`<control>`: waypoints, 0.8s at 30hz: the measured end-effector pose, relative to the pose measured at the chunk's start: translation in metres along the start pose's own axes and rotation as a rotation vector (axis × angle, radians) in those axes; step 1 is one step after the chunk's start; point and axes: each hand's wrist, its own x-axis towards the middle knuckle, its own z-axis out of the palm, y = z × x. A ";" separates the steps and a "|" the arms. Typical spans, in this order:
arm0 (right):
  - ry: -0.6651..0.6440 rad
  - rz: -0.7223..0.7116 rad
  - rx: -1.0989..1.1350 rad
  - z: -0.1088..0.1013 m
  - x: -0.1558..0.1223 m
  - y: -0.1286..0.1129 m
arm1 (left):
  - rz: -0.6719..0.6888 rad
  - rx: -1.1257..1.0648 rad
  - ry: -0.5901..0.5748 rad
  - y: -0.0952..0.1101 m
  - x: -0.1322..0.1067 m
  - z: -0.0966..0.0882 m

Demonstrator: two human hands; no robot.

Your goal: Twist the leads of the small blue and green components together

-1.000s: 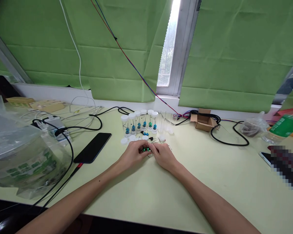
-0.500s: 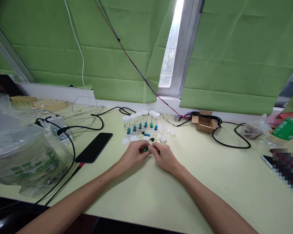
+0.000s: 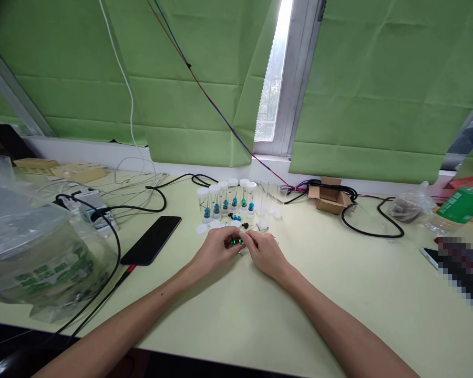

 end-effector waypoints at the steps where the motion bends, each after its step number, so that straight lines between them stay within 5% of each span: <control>1: 0.001 0.009 0.018 0.000 -0.001 -0.001 | -0.002 -0.002 0.014 0.000 0.000 -0.001; 10: -0.057 -0.049 0.117 -0.001 -0.003 -0.001 | 0.009 -0.017 0.075 0.000 -0.001 0.000; 24: -0.019 -0.067 0.009 0.000 0.001 0.001 | -0.007 0.045 -0.005 -0.002 -0.001 0.003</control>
